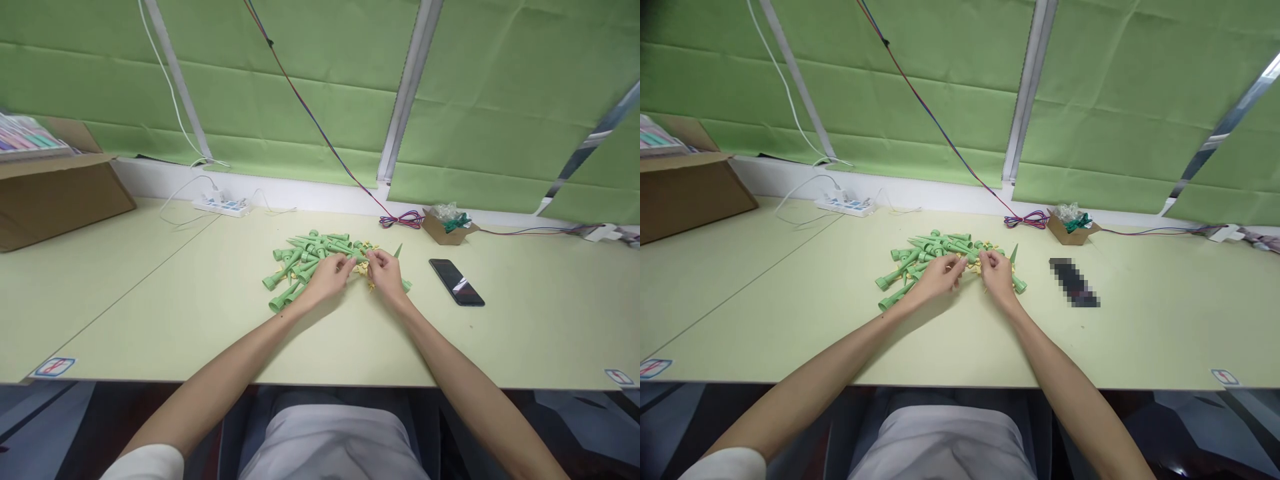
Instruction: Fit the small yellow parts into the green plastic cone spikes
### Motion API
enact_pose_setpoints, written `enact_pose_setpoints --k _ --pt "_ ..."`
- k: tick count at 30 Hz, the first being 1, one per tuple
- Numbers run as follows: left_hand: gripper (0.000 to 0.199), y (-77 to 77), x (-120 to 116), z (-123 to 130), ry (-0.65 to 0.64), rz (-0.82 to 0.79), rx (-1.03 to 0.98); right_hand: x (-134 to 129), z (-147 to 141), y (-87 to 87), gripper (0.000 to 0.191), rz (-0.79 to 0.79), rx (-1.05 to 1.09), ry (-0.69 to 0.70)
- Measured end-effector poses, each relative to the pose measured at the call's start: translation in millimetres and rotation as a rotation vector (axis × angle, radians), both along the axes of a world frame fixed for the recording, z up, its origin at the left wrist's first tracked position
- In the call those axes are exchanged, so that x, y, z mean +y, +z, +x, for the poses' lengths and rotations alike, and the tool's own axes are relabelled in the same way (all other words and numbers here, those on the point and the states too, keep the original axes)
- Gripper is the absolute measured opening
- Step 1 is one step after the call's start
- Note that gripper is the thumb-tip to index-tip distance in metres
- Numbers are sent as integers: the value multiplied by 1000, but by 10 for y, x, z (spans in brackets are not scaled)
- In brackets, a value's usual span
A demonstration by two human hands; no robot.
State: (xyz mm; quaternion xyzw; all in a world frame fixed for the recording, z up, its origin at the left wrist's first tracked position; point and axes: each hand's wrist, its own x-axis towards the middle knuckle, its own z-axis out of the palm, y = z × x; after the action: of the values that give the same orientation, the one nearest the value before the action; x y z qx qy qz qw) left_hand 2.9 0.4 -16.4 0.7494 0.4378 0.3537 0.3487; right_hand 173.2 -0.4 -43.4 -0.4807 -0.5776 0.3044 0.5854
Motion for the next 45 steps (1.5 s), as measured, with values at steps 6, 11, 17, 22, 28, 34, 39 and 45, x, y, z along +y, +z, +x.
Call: enact_pose_setpoints --k 6,11,17,22,28,34,39,45 --pt "67 23 24 17 -133 -431 -218 -69 -71 77 51 22 25 34" --pt "66 -3 35 -7 -159 -357 -175 -64 -67 65 51 39 52 64" --pt "57 -22 34 -33 -143 -221 -115 -39 -45 45 54 17 61 71" --pt "50 66 -48 -29 -92 -127 -51 -14 -29 14 55 -3 86 104" --pt "35 84 -65 -25 -20 78 64 -17 -28 18 56 -28 127 121" --pt "30 16 -7 -25 -10 241 94 -36 -33 61 59 -58 133 141" --pt "26 -4 8 -35 12 335 136 -27 -31 54 60 -72 123 124" --pt "18 -46 22 -49 2 468 146 -22 -38 54 57 -108 100 121"
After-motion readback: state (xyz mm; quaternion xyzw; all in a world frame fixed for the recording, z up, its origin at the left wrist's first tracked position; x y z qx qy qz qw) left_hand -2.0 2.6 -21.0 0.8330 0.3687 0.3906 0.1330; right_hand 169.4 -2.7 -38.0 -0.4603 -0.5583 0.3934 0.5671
